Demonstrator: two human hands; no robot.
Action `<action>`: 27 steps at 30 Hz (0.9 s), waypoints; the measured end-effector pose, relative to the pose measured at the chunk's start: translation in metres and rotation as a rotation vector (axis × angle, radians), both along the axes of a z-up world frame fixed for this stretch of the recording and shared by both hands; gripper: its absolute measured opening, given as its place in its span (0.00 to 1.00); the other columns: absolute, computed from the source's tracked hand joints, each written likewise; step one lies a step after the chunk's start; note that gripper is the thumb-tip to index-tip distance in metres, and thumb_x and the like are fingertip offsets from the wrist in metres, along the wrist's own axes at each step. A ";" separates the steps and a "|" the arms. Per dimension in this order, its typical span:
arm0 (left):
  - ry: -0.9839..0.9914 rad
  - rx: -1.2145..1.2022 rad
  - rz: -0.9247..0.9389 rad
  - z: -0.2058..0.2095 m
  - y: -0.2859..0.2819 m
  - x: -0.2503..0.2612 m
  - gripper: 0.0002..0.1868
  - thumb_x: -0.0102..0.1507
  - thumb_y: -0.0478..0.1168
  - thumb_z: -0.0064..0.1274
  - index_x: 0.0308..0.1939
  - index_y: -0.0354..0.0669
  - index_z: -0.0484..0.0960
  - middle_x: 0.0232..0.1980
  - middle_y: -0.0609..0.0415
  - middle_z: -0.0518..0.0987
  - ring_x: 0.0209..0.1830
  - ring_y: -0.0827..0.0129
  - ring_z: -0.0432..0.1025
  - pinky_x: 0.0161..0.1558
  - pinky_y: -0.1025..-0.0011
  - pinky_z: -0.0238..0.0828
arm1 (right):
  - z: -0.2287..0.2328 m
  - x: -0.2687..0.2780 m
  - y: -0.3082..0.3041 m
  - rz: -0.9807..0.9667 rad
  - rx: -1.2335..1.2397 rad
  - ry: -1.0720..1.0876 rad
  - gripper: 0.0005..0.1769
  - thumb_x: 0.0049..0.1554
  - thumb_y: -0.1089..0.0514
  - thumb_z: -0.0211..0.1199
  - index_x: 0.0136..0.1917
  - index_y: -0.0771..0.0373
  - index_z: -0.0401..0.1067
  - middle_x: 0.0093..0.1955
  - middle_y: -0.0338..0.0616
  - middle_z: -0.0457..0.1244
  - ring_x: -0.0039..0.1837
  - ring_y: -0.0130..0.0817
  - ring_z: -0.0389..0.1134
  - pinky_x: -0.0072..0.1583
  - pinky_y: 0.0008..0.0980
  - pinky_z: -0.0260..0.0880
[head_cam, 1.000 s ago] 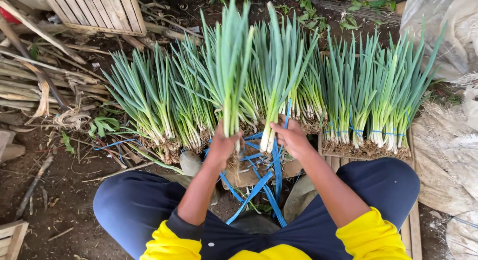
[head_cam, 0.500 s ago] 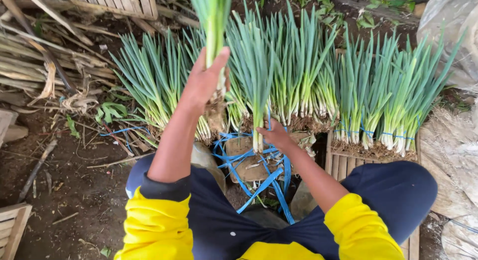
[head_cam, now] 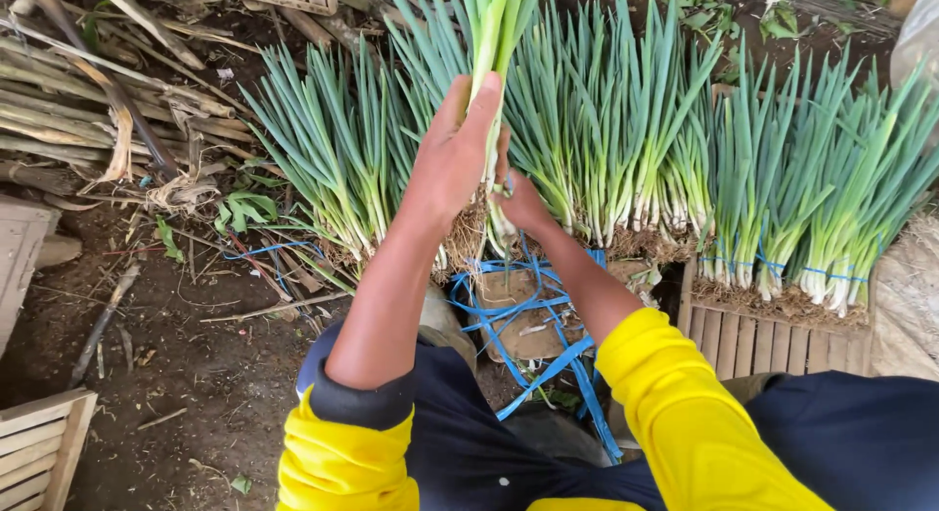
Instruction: The person sits on the ground and bundles freshly harvested green onions using blue plastic ties. They gather the onions into bunches, wrap the ties around the stems, and secure them before placing the finished bundles on a bamboo mat.
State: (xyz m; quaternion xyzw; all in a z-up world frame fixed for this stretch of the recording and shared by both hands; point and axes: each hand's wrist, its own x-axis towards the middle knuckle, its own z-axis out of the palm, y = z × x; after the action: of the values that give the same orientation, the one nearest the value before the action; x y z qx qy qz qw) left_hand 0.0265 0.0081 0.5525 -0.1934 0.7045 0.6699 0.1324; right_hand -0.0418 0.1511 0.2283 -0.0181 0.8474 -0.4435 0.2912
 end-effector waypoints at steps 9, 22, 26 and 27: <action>0.096 0.014 0.076 -0.003 -0.004 0.000 0.29 0.66 0.65 0.34 0.59 0.53 0.72 0.32 0.62 0.73 0.23 0.78 0.69 0.33 0.75 0.72 | -0.113 0.072 -0.030 0.048 0.021 -0.184 0.19 0.59 0.50 0.51 0.59 0.57 0.72 0.55 0.54 0.69 0.57 0.48 0.69 0.57 0.48 0.66; 0.195 -0.051 0.088 -0.025 -0.003 0.000 0.29 0.73 0.64 0.32 0.57 0.44 0.74 0.27 0.60 0.74 0.24 0.70 0.76 0.44 0.58 0.81 | -0.110 0.081 -0.013 0.276 -0.207 0.056 0.15 0.57 0.56 0.63 0.36 0.72 0.76 0.32 0.67 0.65 0.33 0.59 0.67 0.40 0.51 0.68; 0.205 -0.008 0.074 -0.024 0.003 0.000 0.29 0.73 0.64 0.33 0.58 0.44 0.73 0.29 0.59 0.74 0.24 0.71 0.77 0.43 0.59 0.81 | -0.114 0.063 0.034 0.126 0.239 0.211 0.15 0.54 0.50 0.61 0.47 0.62 0.80 0.42 0.51 0.72 0.48 0.56 0.75 0.48 0.55 0.77; 0.200 0.011 0.075 -0.024 0.005 0.001 0.29 0.73 0.64 0.34 0.58 0.44 0.72 0.29 0.59 0.75 0.25 0.71 0.78 0.43 0.59 0.81 | -0.086 0.058 0.043 0.028 0.324 0.240 0.20 0.59 0.47 0.57 0.44 0.65 0.80 0.39 0.53 0.72 0.45 0.57 0.75 0.45 0.55 0.77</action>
State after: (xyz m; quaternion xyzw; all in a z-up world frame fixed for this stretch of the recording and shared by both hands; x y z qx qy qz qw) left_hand 0.0273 0.0133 0.5284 -0.1510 0.7028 0.6942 0.0375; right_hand 0.0161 0.1936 0.1425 -0.0356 0.9361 -0.2918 0.1932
